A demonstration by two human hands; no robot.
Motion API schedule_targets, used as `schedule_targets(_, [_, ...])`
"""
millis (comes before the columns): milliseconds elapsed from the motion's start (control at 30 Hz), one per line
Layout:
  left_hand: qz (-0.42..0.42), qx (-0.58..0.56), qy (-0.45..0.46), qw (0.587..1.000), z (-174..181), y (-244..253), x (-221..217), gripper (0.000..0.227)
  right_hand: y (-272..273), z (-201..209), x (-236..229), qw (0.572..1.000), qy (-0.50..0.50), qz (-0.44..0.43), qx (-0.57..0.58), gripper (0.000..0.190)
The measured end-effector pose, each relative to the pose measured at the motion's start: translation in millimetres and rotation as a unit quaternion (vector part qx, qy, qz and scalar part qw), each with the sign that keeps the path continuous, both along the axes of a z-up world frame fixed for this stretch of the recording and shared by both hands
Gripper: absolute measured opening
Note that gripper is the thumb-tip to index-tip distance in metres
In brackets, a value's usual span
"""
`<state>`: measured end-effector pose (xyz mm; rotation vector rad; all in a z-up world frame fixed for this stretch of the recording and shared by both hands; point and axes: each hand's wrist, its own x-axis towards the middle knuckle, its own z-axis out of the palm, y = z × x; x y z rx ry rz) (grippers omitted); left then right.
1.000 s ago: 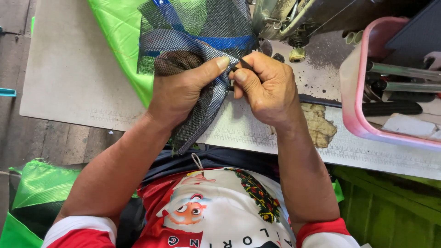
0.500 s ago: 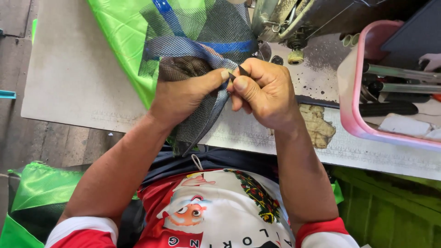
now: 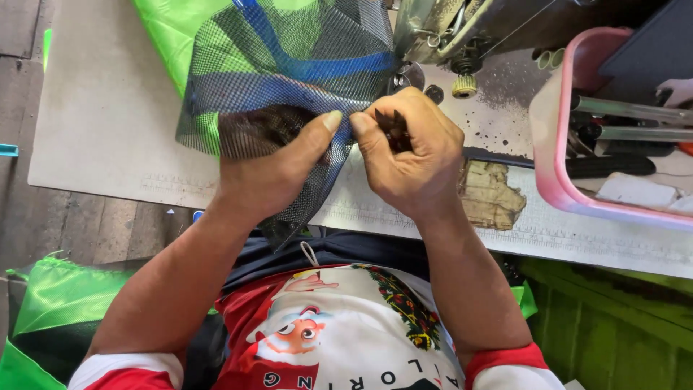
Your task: A person is seen aligning and applying blue tape to the edges of a black mesh fabric at a sewing station, using snips to trim the material.
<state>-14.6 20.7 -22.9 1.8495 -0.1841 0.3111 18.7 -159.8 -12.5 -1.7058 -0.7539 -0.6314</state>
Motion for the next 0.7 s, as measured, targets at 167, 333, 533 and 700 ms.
schedule_targets(167, [0.015, 0.028, -0.015, 0.999, -8.2, 7.4, -13.2, 0.02, -5.3, -2.5, 0.1, 0.985, 0.149, 0.085, 0.017, 0.015])
schedule_targets(333, [0.031, 0.047, -0.027, 0.998, -16.0, 10.3, -17.8, 0.019, -3.9, -3.5, -7.9, 0.993, 0.105, 0.053, -0.019, 0.018])
schedule_targets(533, [0.046, 0.073, -0.047, 0.995, -23.0, 18.3, -22.2, 0.018, 3.7, 3.6, -8.7, 0.999, 0.007, -0.018, -0.048, 0.02])
schedule_targets(700, [0.06, 0.093, -0.054, 0.992, -32.2, 34.5, -23.6, 0.018, 4.0, 4.4, -16.1, 0.998, 0.05, 0.025, -0.026, 0.025])
